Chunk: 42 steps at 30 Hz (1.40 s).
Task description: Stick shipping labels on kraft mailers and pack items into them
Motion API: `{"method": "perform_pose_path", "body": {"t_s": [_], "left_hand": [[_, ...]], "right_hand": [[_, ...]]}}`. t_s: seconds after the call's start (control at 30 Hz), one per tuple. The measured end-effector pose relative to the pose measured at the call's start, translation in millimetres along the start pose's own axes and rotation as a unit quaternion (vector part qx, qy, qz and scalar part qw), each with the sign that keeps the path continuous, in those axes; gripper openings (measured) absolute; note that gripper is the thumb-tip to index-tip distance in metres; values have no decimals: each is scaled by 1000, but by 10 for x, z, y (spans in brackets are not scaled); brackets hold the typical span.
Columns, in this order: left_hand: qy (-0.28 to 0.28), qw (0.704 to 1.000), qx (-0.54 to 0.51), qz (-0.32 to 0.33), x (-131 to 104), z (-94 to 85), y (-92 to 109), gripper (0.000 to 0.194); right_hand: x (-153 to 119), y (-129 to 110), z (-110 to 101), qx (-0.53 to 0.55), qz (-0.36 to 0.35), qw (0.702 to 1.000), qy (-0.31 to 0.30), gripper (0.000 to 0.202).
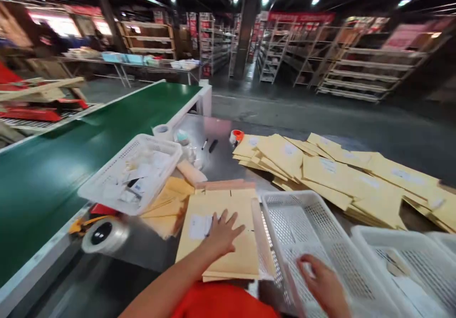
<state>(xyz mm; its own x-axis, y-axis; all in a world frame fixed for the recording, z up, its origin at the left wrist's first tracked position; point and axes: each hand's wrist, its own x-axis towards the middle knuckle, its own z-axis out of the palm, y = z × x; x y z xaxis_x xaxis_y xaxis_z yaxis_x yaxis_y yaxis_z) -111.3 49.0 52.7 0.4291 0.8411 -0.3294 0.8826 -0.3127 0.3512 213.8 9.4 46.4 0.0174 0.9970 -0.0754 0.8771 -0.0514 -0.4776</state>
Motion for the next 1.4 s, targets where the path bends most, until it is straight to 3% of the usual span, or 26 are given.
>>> {"method": "perform_pose_path", "body": {"t_s": [0.13,0.23,0.4,0.57,0.77,0.97,1.07,1.27,1.33,1.4], "left_hand": [[-15,999,30,-12,26,70,14,88],[-30,999,31,-27,44,76,10,93],[-25,999,27,-28,51,64,-22,96],[-42,998,31,-33,44,43,-8,92],[-25,999,33,-29,44,51,7,85],[-4,998,22,-54,66,175,-3,107],[0,999,11,-35,33,159,6,101],[-10,1000,-7,-25,-3,77,-13,97],[-14,999,-7,-39,29,112,-39,100],[-8,999,-8,-51,75,168,-52,103]], "right_hand": [[-74,-376,303,82,-20,993,-76,44],[22,-627,488,91,-14,993,-80,38],[97,-623,549,83,15,993,-85,28],[99,-641,496,92,-25,990,-103,33],[149,-990,619,45,-91,986,-133,22],[-45,-1245,917,-64,-111,985,-117,25],[222,-1331,950,-111,-106,983,-97,27],[1441,-1648,848,-154,-47,986,-51,21],[1467,-1671,832,-157,-54,985,-49,22],[1164,-1570,875,-154,-73,984,-55,24]]}}
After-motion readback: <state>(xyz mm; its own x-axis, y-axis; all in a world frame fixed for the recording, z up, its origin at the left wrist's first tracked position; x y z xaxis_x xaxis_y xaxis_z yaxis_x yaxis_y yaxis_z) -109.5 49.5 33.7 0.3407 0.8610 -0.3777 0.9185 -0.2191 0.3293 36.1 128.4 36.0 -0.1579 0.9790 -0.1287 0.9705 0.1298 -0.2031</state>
